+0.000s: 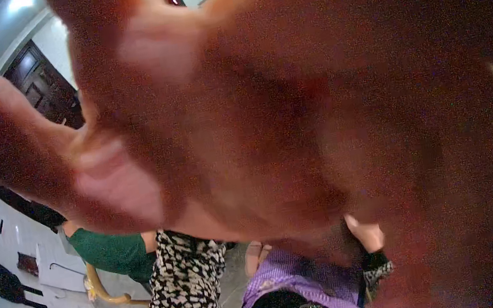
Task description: The person pairs slippers together by threading and securing plastic tag fasteners through them by hand.
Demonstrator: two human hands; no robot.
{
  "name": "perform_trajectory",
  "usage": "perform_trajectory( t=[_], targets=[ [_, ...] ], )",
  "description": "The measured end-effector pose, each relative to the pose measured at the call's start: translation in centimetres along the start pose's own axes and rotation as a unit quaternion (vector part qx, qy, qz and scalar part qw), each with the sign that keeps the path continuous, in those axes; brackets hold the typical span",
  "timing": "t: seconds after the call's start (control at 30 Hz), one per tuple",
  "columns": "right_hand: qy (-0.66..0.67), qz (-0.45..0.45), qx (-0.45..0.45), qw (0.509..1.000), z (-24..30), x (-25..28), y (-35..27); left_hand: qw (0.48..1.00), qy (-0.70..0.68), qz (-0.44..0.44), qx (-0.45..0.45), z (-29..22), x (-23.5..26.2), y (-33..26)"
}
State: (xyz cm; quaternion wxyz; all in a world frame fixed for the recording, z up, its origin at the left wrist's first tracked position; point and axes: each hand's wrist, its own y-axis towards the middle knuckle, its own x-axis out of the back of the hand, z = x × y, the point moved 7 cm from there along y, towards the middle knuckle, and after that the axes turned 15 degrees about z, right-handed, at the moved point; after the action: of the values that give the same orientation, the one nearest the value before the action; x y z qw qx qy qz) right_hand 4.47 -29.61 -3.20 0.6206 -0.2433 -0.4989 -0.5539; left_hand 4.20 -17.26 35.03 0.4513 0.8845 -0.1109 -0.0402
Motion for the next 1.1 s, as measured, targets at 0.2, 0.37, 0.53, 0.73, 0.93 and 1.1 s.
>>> perform_trajectory(
  t=[0.2, 0.37, 0.53, 0.73, 0.93, 1.1],
  targets=[
    [0.254, -0.003, -0.047, 0.966, 1.2, 3.5, 1.5, 0.998, 0.002, -0.040, 0.046, 3.2, -0.7, -2.3],
    [0.148, -0.073, 0.017, 0.986, -1.3, 2.6, 2.5, 0.995, -0.051, -0.072, 0.039, 2.9, -1.0, -3.0],
    [0.275, -0.064, -0.041, 0.959, -3.2, 2.8, -0.2, 0.992, -0.109, -0.056, 0.029, 3.7, -1.6, -2.8],
    [0.527, -0.105, -0.063, 0.841, 3.6, 5.8, 3.1, 0.969, -0.018, -0.106, 0.223, 5.8, -2.9, -8.3],
    [0.712, -0.123, -0.055, 0.689, 0.1, 8.7, 1.9, 0.906, 0.054, -0.217, 0.359, 7.6, -2.2, -18.1],
    [0.794, -0.183, 0.083, 0.574, 4.7, 17.0, 4.1, 0.896, 0.234, -0.200, 0.320, 0.9, -3.1, -16.9]
  ],
)
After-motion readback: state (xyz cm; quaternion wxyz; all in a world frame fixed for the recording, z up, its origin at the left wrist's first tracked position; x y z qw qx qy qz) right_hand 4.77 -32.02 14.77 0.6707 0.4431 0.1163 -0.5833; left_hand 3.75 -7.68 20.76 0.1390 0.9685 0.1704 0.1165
